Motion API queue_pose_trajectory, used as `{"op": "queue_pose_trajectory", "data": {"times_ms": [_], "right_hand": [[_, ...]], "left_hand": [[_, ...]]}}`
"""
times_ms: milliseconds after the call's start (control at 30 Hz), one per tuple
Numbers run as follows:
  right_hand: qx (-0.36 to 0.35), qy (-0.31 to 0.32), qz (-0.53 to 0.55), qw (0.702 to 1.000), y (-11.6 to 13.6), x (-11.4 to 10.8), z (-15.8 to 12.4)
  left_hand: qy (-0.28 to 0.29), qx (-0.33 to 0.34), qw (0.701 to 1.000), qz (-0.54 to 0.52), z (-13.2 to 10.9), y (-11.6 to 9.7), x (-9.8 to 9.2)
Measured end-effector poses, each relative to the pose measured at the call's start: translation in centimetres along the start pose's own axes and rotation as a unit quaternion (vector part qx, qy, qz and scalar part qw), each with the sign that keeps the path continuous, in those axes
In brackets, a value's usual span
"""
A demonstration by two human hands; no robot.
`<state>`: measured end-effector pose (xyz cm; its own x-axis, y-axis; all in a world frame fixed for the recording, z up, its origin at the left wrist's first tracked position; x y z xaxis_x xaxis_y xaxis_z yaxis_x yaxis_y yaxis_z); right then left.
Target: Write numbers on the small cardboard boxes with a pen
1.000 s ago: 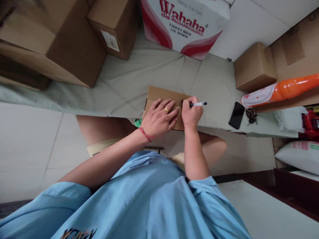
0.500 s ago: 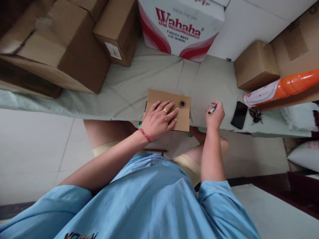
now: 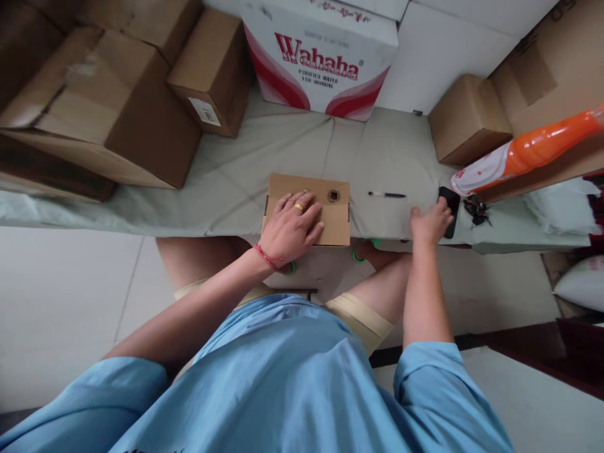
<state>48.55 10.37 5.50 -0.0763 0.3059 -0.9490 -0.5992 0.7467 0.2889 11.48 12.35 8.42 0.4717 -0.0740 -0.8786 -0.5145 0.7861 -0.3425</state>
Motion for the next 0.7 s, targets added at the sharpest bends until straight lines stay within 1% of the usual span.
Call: {"op": "queue_pose_trajectory", "data": {"times_ms": [67, 100, 167, 233, 300, 333, 400, 467, 533, 600, 700], "right_hand": [[0.050, -0.050, -0.022, 0.997, -2.4, -1.0, 1.2], [0.080, -0.062, -0.034, 0.994, -3.5, -1.3, 1.8], [0.132, -0.049, -0.053, 0.989, -5.4, -1.7, 2.7], [0.175, -0.002, -0.064, 0.982, -6.6, -1.6, 3.1], [0.195, 0.035, -0.072, 0.977, -7.1, -1.3, 3.2], [0.198, 0.040, -0.075, 0.976, -7.2, -1.1, 3.2], [0.204, 0.026, -0.073, 0.976, -7.1, -1.0, 3.2], [0.215, 0.007, -0.064, 0.974, -7.0, -0.9, 3.4], [0.230, 0.004, -0.059, 0.971, -7.1, -0.7, 3.9], [0.246, 0.016, -0.060, 0.967, -7.2, -0.6, 4.3], [0.270, 0.042, -0.062, 0.960, -7.3, -0.6, 4.2]], "left_hand": [[-0.006, -0.016, 1.000, -0.013, 0.0, 0.4, -0.1], [-0.012, -0.023, 0.999, -0.022, 0.0, 0.6, -0.2], [-0.027, -0.023, 0.999, -0.039, -0.2, 0.7, -0.7], [-0.035, -0.006, 0.998, -0.048, -0.5, 0.6, -1.5], [-0.033, 0.016, 0.998, -0.045, -1.2, 0.4, -2.4], [-0.029, 0.024, 0.998, -0.040, -1.6, 0.2, -2.8], [-0.020, 0.027, 0.999, -0.028, -2.7, 0.1, -3.3], [-0.011, 0.014, 1.000, -0.021, -3.9, 0.2, -3.4], [0.001, 0.000, 1.000, -0.020, -5.1, 0.6, -2.9], [0.010, -0.001, 1.000, -0.025, -6.1, 1.1, -2.1], [-0.007, 0.012, 0.999, -0.043, -7.0, 1.6, -0.9]]}}
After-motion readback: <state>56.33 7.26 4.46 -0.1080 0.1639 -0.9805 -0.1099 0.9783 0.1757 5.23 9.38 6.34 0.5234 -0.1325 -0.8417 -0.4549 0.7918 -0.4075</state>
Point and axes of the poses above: each hand's wrist, its own z-axis towards the middle knuckle, its own x-axis out of the palm, y = z × x, the point moved 3 cm from there along z, towards the middle knuckle, and after that the axes turned 13 degrees about x, right-handed, at the moved point
